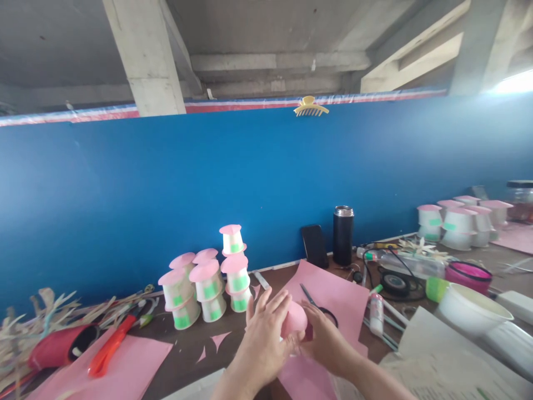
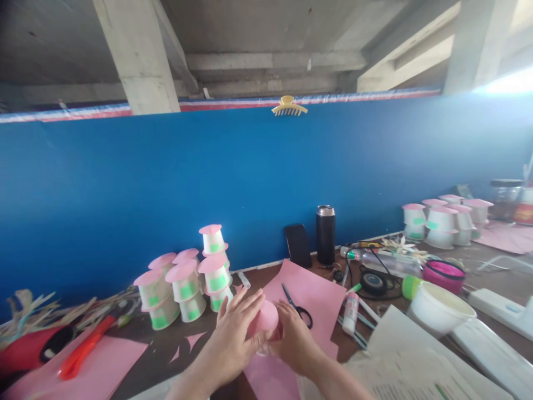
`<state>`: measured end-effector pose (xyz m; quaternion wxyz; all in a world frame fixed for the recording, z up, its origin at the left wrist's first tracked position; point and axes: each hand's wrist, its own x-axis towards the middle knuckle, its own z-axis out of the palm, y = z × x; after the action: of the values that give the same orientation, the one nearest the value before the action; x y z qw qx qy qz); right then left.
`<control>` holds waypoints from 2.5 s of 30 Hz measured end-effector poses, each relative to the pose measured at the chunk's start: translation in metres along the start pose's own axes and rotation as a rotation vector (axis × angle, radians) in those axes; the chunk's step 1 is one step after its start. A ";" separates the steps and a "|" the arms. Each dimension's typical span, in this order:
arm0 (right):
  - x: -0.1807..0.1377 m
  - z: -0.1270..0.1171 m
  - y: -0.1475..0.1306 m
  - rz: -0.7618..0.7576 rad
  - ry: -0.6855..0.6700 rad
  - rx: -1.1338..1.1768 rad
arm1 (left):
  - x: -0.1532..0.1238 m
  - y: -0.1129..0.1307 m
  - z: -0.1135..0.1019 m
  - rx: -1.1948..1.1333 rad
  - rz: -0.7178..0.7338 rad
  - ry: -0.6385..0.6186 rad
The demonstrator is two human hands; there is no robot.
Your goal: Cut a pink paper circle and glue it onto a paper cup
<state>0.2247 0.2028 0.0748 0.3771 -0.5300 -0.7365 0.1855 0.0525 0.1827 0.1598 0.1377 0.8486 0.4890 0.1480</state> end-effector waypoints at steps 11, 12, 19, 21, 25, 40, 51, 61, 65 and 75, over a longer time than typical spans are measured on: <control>0.001 0.001 0.001 0.022 -0.018 -0.030 | 0.003 -0.002 0.008 -0.019 -0.006 0.031; 0.001 0.000 0.001 0.021 -0.014 -0.030 | 0.003 -0.003 0.009 -0.021 -0.004 0.037; -0.001 -0.004 -0.008 0.011 -0.010 -0.030 | 0.004 -0.004 0.012 -0.024 0.011 0.090; -0.001 -0.005 -0.010 0.003 -0.016 -0.032 | 0.004 -0.004 0.013 -0.019 0.010 0.099; 0.001 -0.007 -0.011 0.001 -0.024 -0.041 | 0.005 -0.004 0.014 -0.009 0.024 0.114; 0.002 -0.013 -0.006 0.033 -0.055 -0.090 | 0.005 -0.005 0.014 -0.045 0.035 0.161; -0.005 -0.036 -0.033 -0.110 -0.125 -0.142 | 0.005 -0.006 0.017 -0.094 0.042 0.219; -0.007 -0.040 -0.047 -0.093 -0.187 -0.188 | 0.006 -0.008 0.021 -0.143 0.020 0.212; -0.007 -0.039 -0.047 -0.090 -0.178 -0.204 | 0.005 -0.009 0.021 -0.133 0.050 0.232; -0.007 -0.035 -0.042 -0.117 -0.184 -0.236 | 0.004 -0.010 0.022 -0.147 -0.026 0.205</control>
<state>0.2256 0.1761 0.1231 0.2531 -0.5077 -0.8142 0.1231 0.0553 0.1887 0.1363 0.1507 0.8102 0.4995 0.2673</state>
